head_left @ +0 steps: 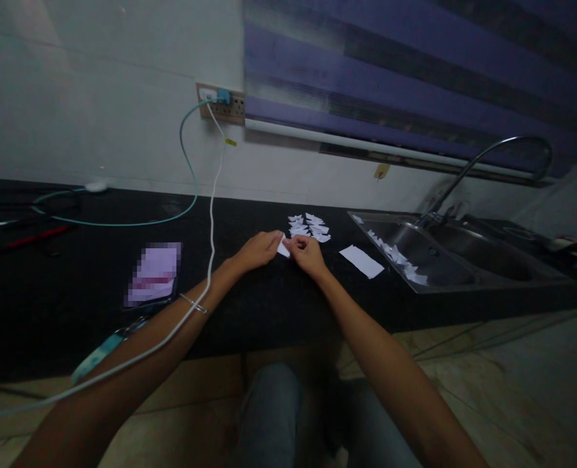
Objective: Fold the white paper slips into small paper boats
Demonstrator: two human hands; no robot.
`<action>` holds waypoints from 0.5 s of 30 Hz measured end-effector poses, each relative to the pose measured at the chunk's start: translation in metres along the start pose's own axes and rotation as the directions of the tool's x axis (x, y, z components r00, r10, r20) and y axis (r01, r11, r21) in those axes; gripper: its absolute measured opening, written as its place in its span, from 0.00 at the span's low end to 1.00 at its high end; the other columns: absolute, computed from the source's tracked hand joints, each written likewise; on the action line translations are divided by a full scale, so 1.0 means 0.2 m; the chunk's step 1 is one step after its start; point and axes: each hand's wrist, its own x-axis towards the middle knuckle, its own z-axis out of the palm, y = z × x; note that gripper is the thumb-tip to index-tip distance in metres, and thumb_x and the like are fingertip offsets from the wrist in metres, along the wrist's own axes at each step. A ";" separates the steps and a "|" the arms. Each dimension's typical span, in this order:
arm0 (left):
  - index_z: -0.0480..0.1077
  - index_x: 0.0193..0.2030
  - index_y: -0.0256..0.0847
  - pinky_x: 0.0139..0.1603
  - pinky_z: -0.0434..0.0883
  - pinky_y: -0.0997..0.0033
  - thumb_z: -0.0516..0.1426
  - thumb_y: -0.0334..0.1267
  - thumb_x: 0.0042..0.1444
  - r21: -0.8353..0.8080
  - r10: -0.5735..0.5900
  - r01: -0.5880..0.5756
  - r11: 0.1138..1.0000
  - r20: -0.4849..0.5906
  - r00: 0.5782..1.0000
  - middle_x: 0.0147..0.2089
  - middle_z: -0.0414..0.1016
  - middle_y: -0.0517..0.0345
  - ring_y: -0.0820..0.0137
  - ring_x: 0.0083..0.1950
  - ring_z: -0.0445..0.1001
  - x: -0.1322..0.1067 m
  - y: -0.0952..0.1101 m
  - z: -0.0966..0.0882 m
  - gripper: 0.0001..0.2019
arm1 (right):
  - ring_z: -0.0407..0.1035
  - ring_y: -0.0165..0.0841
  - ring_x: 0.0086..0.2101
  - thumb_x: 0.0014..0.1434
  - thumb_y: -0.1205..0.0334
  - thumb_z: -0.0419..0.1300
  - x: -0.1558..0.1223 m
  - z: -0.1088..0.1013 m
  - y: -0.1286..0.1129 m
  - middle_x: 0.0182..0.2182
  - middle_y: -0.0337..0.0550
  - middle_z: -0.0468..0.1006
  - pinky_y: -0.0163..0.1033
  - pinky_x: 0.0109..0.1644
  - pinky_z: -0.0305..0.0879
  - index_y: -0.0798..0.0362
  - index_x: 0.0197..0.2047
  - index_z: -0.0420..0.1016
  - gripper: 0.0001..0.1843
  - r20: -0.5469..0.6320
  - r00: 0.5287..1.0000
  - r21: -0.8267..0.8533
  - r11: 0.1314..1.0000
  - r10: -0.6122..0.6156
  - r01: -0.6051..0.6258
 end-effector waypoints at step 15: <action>0.65 0.32 0.39 0.25 0.61 0.75 0.47 0.46 0.67 -0.314 -0.097 0.085 0.945 -0.023 0.995 0.23 0.66 0.62 0.74 0.23 0.64 0.00 0.02 -0.01 0.17 | 0.72 0.33 0.31 0.54 0.47 0.64 0.01 0.01 0.03 0.29 0.40 0.78 0.38 0.38 0.70 0.53 0.43 0.76 0.20 -0.071 0.996 0.104 0.993 -0.051 0.058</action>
